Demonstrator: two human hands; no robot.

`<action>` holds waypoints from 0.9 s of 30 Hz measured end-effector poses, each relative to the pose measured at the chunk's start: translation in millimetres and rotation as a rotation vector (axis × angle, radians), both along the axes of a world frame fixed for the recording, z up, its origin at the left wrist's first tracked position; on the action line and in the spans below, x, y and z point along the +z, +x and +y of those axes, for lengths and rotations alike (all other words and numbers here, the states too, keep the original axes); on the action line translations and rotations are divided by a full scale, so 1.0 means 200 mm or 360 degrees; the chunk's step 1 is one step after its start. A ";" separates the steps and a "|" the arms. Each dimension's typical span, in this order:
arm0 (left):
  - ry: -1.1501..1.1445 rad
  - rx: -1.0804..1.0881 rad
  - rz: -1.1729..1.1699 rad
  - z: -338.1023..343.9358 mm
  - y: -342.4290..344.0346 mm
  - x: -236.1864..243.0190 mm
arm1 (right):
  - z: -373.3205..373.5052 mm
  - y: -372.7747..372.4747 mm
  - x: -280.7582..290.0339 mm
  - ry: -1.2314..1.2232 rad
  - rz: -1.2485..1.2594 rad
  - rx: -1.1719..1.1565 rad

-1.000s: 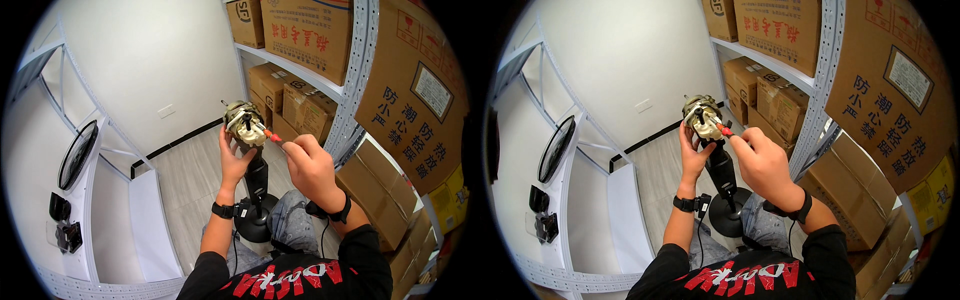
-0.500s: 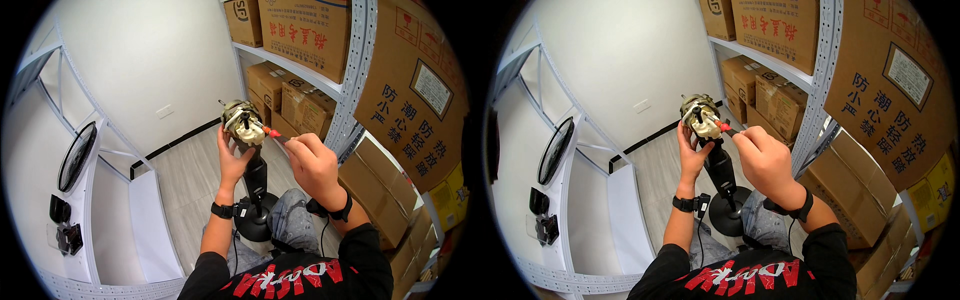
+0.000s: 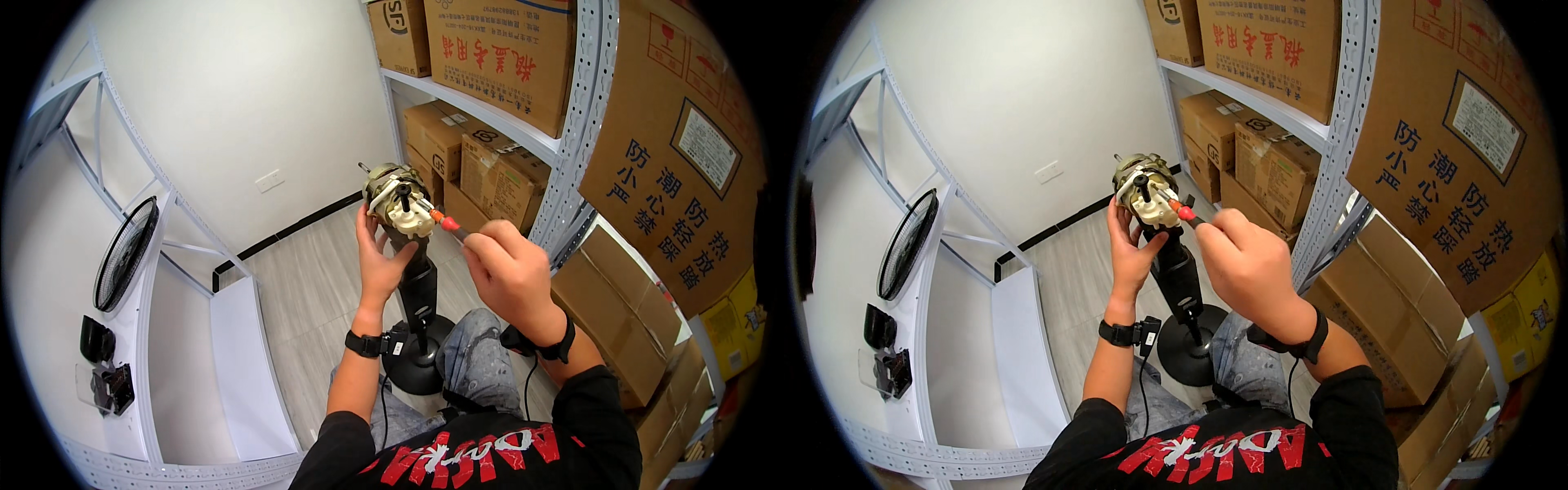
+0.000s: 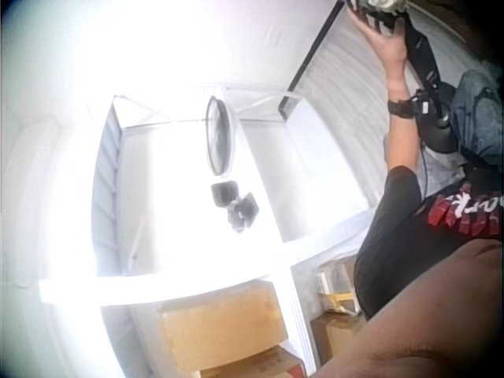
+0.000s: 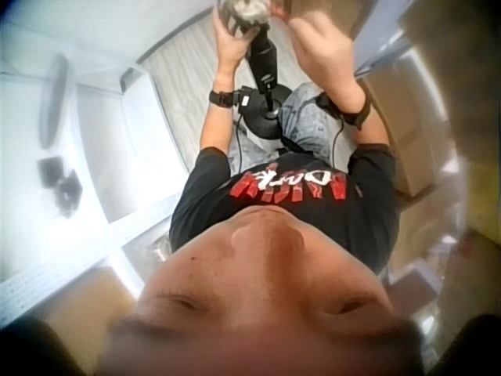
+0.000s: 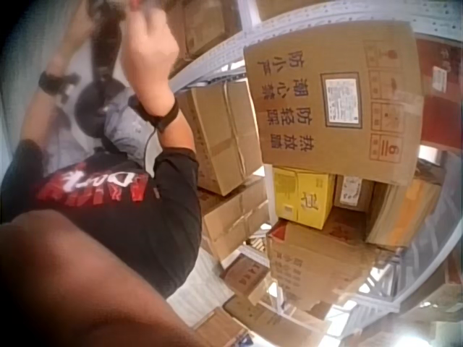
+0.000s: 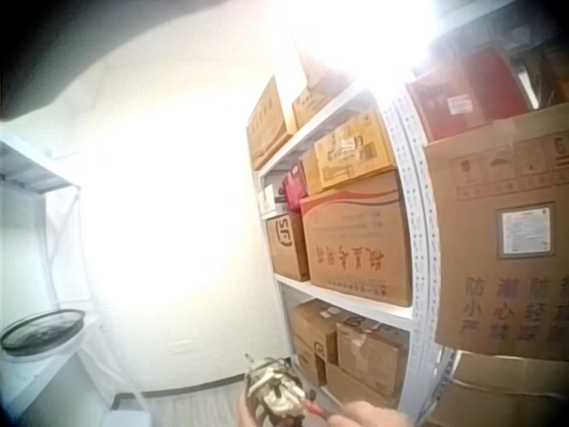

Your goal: The person uses a screwdriver to adjust and tighten screws on a fan motor assembly. They manipulate the motor housing and internal components while seated on the floor.

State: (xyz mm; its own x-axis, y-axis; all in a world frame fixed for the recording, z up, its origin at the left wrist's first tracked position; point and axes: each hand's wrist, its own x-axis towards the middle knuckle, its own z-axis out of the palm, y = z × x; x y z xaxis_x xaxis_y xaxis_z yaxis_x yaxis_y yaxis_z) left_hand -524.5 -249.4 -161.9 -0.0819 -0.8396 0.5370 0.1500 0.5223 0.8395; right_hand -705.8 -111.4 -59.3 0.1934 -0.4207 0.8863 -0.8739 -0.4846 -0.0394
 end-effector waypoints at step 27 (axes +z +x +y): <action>0.0001 0.0000 0.0032 0.01 -0.01 0.01 | 0.03 0.01 0.02 0.0084 -0.0039 -0.0008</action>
State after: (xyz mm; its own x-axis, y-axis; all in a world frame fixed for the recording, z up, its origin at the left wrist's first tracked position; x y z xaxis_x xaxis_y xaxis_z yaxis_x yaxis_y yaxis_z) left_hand -526.2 -248.0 -160.8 -0.0710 -0.8399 0.5381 0.1669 0.5219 0.8365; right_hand -703.8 -106.1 -55.3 0.1696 -0.4678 0.8674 -0.8747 -0.4769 -0.0861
